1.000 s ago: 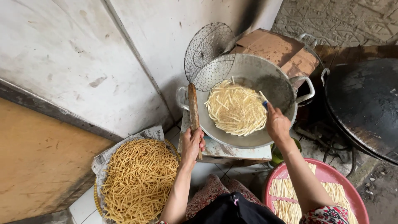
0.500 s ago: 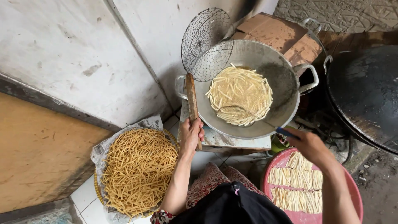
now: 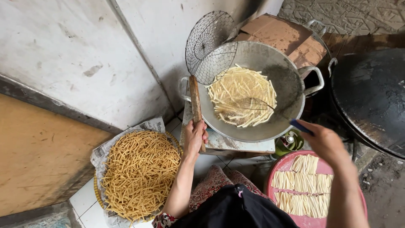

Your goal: The person deep-fries bundles of thin noodles in a wok of hot oil. They use a wire skimmer to lower the noodles into the oil, stir them to ensure even cooking, and lift them out to drain excess oil.

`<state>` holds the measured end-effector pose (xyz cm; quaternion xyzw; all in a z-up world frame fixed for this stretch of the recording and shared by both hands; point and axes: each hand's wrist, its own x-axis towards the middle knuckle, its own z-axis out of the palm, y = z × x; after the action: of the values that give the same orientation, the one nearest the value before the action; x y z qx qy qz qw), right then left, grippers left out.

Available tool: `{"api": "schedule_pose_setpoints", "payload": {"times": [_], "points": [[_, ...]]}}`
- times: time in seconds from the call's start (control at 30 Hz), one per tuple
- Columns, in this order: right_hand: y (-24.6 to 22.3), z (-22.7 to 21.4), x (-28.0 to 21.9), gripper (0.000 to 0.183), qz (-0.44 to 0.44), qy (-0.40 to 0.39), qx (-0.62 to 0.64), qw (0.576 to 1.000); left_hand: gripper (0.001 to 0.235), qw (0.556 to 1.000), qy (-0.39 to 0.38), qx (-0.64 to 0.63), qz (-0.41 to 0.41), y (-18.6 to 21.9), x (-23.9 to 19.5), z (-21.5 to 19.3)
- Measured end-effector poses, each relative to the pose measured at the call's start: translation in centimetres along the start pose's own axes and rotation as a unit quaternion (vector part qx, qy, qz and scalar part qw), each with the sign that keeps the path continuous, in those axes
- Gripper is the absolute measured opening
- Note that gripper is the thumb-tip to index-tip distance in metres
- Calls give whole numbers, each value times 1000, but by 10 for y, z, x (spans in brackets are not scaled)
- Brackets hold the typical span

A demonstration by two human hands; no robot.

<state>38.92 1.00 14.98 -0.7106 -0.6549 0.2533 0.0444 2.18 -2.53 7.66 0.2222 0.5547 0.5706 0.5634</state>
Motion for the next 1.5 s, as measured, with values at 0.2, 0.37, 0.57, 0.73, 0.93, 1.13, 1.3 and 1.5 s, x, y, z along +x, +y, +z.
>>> {"api": "schedule_pose_setpoints", "payload": {"times": [0.2, 0.37, 0.57, 0.73, 0.93, 1.13, 1.3, 1.5], "points": [[-3, -36, -36, 44, 10, -25, -141, 990, 11, 1000, -5, 1, 3, -4, 3, -1], [12, 34, 15, 47, -6, -20, -189, 982, 11, 1000, -26, 6, 9, -12, 6, -2], [38, 64, 37, 50, -74, 71, -98, 990, 15, 1000, 7, 21, 14, 0, -5, 9], [34, 74, 35, 50, -50, 107, -49, 992, 16, 1000, 2, 15, 15, 4, -10, 10], [50, 114, 50, 50, -28, 112, -81, 990, 14, 999, -1, 26, 20, 6, -15, 9], [34, 96, 18, 48, -36, 108, -13, 993, 15, 1000, -3, 12, 20, -7, -13, 4], [30, 121, 19, 48, -62, 72, -29, 995, 16, 1000, 1, 10, 25, 2, -21, 7], [-30, 109, 24, 50, -87, 106, -52, 989, 15, 1000, 9, 6, 30, 3, -22, 7]]}}
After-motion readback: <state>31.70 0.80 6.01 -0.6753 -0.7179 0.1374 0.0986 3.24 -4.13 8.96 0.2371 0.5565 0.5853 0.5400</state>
